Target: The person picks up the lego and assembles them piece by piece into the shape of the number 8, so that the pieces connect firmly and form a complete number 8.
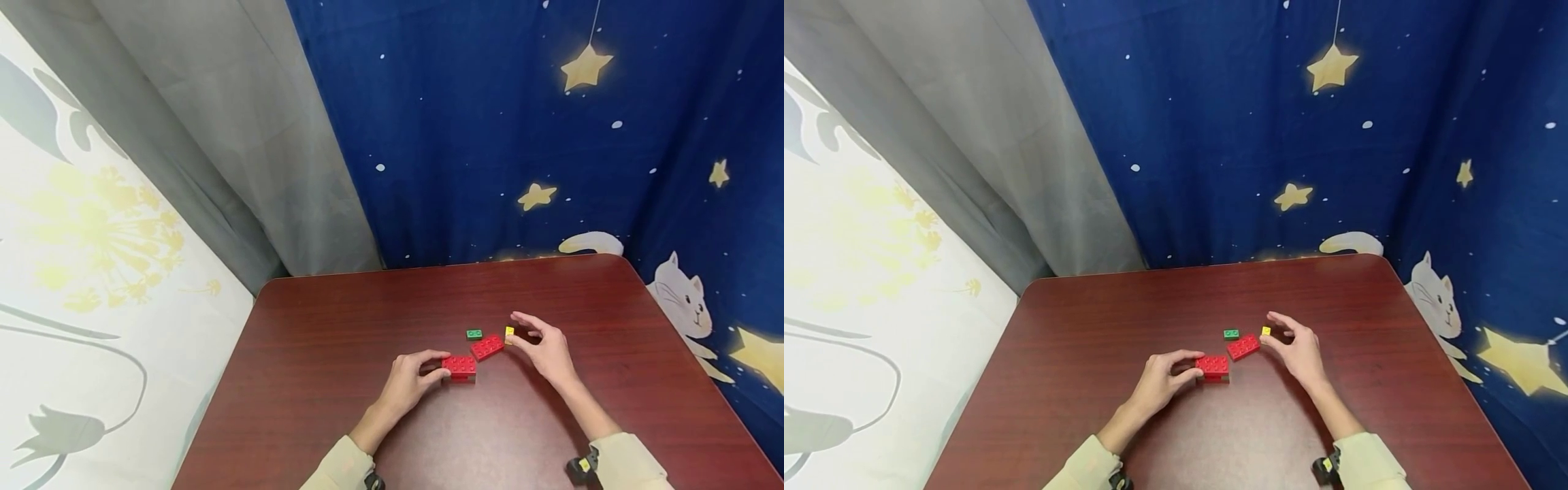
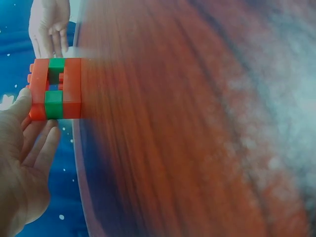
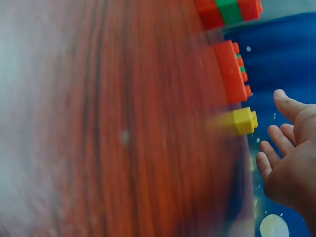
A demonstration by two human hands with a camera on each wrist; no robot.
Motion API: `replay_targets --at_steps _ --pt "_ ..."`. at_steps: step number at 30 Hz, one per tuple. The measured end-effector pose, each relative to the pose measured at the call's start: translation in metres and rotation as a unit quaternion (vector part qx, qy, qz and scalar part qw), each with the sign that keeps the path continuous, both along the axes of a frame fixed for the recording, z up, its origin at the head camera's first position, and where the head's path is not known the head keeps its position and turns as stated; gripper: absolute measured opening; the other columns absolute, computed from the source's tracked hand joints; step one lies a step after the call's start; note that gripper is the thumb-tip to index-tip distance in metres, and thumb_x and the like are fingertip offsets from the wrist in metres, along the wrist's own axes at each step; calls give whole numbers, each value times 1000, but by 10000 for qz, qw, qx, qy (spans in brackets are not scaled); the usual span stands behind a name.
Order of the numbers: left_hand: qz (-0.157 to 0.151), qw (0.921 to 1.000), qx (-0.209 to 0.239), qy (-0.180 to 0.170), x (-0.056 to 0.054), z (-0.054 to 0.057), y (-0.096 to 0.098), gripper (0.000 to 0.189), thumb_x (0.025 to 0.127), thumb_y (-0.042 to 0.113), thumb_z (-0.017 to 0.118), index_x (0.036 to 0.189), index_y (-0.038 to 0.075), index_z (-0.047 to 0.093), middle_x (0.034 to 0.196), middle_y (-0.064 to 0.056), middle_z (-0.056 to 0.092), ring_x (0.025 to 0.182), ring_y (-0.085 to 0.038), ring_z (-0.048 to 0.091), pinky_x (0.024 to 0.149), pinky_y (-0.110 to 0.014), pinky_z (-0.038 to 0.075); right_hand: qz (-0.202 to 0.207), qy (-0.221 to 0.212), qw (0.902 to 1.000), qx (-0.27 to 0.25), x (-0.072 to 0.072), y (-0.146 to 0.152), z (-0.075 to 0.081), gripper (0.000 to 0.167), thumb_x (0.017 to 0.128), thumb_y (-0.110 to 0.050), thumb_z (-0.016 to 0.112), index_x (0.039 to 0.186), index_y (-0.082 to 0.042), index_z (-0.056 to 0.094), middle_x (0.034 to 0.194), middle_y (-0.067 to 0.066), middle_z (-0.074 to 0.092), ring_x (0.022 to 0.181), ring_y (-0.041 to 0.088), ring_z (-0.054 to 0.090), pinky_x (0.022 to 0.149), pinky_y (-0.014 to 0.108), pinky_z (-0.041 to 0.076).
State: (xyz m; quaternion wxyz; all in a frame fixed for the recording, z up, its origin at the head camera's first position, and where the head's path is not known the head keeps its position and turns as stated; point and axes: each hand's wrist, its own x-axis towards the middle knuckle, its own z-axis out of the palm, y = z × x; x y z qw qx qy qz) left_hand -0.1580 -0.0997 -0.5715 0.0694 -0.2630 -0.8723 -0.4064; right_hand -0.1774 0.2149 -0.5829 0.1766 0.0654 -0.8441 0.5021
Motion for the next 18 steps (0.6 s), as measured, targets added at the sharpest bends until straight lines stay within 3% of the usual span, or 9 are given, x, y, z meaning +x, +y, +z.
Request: replay_targets --at_steps 6,11,18 --pt "4 10000 30 6 -1 -1 1 35 90 31 87 123 20 81 111 6 79 98 -1 73 82 -22 59 177 -429 9989 -30 -4 6 -12 55 88 -11 89 137 2 68 128 18 74 116 38 68 90 17 52" --pt "37 9997 80 -206 -1 -1 2 35 89 30 87 123 22 80 112 6 79 99 -2 73 83 -23 60 122 -551 9984 16 -5 5 -18 52 87 -13 90 135 -2 71 126 14 75 112 35 70 87 14 49" --pt "35 10000 67 -63 -1 -2 0 35 90 32 86 123 22 81 112 7 79 99 0 72 82 -21 59 60 -657 9978 100 -4 5 -19 51 87 -14 90 134 -5 73 125 12 76 111 34 71 86 12 47"
